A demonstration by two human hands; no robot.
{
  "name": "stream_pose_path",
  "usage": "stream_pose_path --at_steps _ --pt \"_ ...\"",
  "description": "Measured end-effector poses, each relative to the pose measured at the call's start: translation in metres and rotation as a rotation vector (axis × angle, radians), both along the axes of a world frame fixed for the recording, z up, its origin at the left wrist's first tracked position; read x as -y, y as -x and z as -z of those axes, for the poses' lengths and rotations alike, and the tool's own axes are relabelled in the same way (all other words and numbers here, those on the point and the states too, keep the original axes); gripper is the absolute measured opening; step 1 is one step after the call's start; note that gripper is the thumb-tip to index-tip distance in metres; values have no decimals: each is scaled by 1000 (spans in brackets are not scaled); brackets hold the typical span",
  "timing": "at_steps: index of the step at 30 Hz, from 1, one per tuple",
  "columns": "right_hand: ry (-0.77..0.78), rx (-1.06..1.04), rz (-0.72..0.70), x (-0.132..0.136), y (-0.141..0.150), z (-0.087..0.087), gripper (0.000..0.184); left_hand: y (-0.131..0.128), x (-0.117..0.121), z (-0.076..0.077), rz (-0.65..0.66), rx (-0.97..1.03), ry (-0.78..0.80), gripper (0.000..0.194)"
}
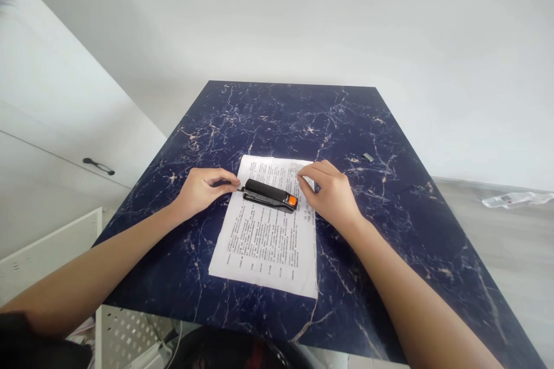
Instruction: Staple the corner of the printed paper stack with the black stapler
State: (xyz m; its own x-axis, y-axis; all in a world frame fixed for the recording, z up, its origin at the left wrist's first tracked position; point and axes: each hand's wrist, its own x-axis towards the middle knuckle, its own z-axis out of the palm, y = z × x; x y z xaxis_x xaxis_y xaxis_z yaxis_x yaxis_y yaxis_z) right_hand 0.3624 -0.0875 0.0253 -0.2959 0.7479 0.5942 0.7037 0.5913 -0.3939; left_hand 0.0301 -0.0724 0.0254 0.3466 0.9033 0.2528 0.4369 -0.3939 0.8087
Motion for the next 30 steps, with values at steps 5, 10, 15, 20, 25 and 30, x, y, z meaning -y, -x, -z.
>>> stream_pose_path --at_steps 5,10,15,20,25,30 --pt "-10 -7 -2 0 -1 -1 17 1 -2 4 22 20 35 11" --pt "-18 -6 -14 0 -2 -1 15 3 -3 5 51 -14 42 10" --pt "-14 -6 -15 0 -2 1 15 1 -2 4 48 71 89 12" --pt "-14 -6 -6 0 -1 1 15 0 -2 4 39 105 119 12" --pt "-1 -2 -8 0 0 1 16 1 -3 7 47 66 103 12" --pt "11 -22 -22 1 0 -2 16 3 -3 5 64 -29 62 11"
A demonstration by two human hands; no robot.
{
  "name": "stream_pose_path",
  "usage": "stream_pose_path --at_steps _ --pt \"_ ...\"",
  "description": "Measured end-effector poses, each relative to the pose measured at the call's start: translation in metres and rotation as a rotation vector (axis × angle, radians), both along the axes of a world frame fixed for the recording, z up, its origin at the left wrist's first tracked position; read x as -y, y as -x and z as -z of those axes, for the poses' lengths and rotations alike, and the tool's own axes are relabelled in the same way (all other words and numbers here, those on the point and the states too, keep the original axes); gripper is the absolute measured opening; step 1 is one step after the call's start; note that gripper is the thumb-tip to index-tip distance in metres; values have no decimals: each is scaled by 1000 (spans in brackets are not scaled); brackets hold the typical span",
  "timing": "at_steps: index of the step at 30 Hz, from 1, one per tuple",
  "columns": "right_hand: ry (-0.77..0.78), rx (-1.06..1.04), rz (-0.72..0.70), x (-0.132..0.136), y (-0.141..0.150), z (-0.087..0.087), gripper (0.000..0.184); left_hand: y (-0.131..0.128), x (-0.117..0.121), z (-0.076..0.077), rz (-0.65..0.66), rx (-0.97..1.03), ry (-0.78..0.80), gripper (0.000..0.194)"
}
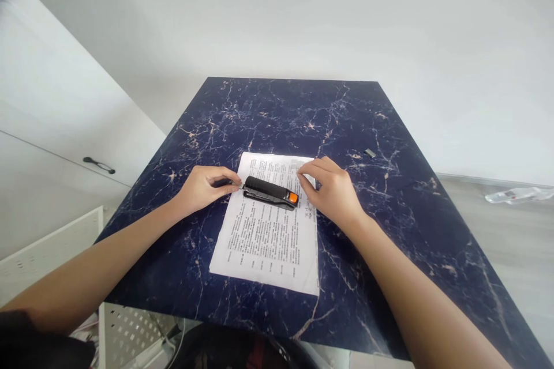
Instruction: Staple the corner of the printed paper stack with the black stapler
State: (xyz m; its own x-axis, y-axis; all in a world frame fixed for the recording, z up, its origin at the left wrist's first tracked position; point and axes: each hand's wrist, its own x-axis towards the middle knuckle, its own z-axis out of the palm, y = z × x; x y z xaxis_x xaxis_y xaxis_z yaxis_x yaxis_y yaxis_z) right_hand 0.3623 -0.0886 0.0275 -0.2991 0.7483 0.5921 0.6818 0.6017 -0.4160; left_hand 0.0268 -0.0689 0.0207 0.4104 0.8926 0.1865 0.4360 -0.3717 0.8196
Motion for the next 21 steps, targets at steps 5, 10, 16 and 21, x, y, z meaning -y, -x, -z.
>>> stream_pose_path --at_steps 5,10,16,21 --pt "167 -8 -140 4 3 -3 25 15 -10 -6 100 43 76 34" --pt "387 124 -250 12 18 1 54 32 -23 -4 216 -32 199 41" --pt "426 70 -223 13 26 4 47 11 -20 2 200 -58 75 34" --pt "445 74 -200 10 25 5 52 -17 -12 8 219 -68 36 27"
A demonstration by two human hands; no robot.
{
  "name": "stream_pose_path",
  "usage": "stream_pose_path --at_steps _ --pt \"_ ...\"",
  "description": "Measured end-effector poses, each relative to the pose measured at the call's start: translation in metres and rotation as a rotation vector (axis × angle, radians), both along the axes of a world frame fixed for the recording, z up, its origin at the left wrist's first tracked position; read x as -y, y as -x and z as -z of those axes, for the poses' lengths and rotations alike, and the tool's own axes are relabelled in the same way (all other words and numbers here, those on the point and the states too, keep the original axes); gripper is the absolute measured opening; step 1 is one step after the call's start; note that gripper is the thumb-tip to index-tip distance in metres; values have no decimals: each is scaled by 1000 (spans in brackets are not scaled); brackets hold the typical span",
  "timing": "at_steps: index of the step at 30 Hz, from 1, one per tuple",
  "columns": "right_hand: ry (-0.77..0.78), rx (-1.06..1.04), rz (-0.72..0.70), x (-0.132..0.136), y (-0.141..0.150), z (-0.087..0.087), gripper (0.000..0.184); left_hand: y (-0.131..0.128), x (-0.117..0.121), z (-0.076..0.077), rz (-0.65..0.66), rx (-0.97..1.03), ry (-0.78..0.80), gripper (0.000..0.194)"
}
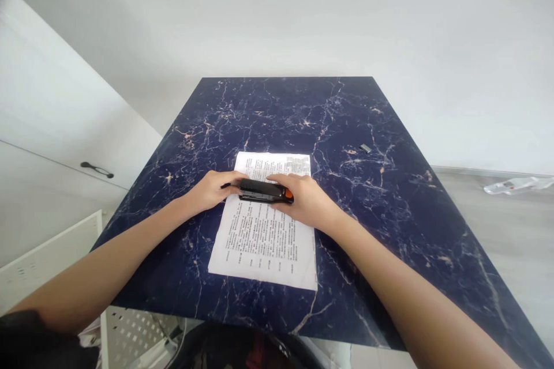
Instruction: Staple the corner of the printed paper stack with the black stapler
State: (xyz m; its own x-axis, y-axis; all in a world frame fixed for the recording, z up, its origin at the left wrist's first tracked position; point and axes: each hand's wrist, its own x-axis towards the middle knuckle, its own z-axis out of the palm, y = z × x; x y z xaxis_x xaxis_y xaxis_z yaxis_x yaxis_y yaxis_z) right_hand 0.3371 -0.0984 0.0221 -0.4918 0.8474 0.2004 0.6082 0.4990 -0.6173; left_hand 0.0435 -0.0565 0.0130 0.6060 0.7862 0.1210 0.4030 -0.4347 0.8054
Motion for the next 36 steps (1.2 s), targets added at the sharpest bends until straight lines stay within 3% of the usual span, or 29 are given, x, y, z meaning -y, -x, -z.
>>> stream_pose_path --at_steps 4,9,12,15,18,25,30,32,33,34,36 --pt "6 14 -28 -1 -1 1 47 -8 3 1 -48 35 19 18" --pt "11 -4 -72 1 -1 -1 52 3 -2 -10 28 11 -52 23" --pt "21 8 -94 2 4 -5 56 19 -9 -16 -152 58 -218 19" --pt "56 77 -110 3 -1 -10 49 34 -17 -14 -315 -32 -298 25" --pt "69 155 -101 12 -32 -15 49 40 -23 -6 -368 -134 -287 27" --pt "125 213 93 53 -159 -12 61 33 -25 8 -269 -303 -512 20" --pt "164 121 60 48 -192 -13 74 30 -25 5 -264 -348 -517 23" --pt "69 -17 152 38 -205 -15 67 34 -26 1 -280 -361 -494 24" --pt "-18 -87 269 31 -214 -16 57 38 -27 -1 -307 -372 -488 25" --pt "-110 -120 440 24 -223 -15 50 42 -29 -3 -350 -387 -490 27" --pt "-216 -58 790 9 -239 -9 55 52 -33 -4 -471 -452 -515 36"
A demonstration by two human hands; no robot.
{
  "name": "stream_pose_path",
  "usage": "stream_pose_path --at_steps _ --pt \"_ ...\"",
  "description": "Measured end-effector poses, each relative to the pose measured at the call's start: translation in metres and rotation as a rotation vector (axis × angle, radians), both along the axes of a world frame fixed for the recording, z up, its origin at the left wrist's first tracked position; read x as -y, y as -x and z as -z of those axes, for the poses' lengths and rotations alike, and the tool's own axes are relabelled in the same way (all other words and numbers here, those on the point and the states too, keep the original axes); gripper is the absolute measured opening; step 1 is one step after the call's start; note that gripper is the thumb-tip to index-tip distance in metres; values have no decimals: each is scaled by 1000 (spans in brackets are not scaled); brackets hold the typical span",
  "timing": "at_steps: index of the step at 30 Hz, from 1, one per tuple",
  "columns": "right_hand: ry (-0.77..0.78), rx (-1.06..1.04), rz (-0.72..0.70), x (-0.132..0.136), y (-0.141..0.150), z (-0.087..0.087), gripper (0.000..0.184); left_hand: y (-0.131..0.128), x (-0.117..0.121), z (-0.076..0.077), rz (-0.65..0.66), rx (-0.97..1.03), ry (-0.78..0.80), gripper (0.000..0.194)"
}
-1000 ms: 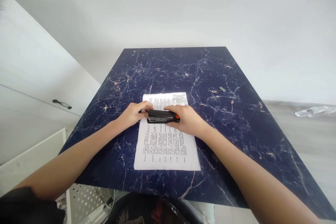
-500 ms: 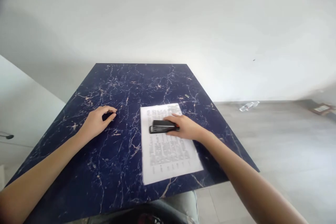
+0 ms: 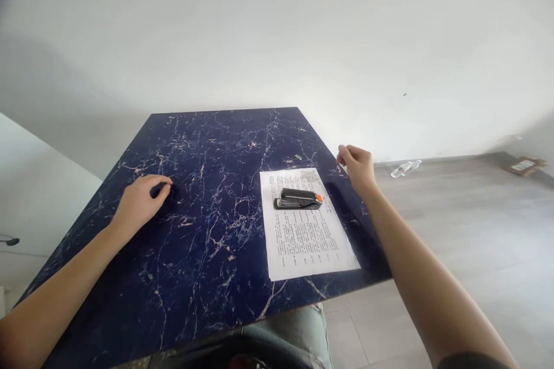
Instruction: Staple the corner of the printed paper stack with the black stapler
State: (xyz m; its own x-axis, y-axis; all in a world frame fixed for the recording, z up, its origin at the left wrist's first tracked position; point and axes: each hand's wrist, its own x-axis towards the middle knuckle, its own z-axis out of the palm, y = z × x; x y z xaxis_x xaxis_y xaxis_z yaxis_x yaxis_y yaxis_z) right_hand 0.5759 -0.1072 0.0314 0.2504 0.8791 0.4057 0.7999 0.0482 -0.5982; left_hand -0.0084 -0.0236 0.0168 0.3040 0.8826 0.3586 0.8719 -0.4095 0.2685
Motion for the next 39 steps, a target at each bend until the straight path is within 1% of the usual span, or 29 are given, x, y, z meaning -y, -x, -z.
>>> stream_pose_path --at_steps 1,2,3,4,6,8,10,17,22,24,27,30,33,36,39 --pt "24 54 123 -7 -6 5 56 5 -2 1 -78 -38 -11 44" --pt "63 106 201 -12 -10 11 54 9 -5 4 -159 -83 4 55" --pt "107 151 225 -17 -12 18 50 13 -7 7 -232 -129 44 66" --pt "143 181 203 -20 -12 24 46 15 -8 10 -290 -169 97 75" --pt "166 231 163 -23 -10 35 38 18 -11 17 -348 -220 195 84" --pt "176 280 151 -23 -7 41 33 18 -11 21 -351 -243 233 86" --pt "185 311 141 -21 -6 43 32 16 -11 21 -351 -251 239 87" --pt "171 337 132 -20 -6 38 33 15 -11 20 -360 -265 237 86" --pt "76 329 181 -14 17 33 42 13 -11 21 -364 -271 222 86" --pt "50 330 148 -13 30 31 46 12 -10 20 -362 -273 216 85" --pt "76 342 21 -16 46 30 50 12 -9 20 -357 -275 210 84" --pt "147 364 -109 -23 55 29 53 12 -9 21 -356 -269 212 86" --pt "255 424 -203 -29 58 29 58 13 -10 23 -357 -264 213 86" --pt "340 504 -235 -33 58 28 60 13 -10 23 -358 -266 217 86" --pt "358 516 -242 -35 57 28 60 13 -10 23 -362 -261 230 85"
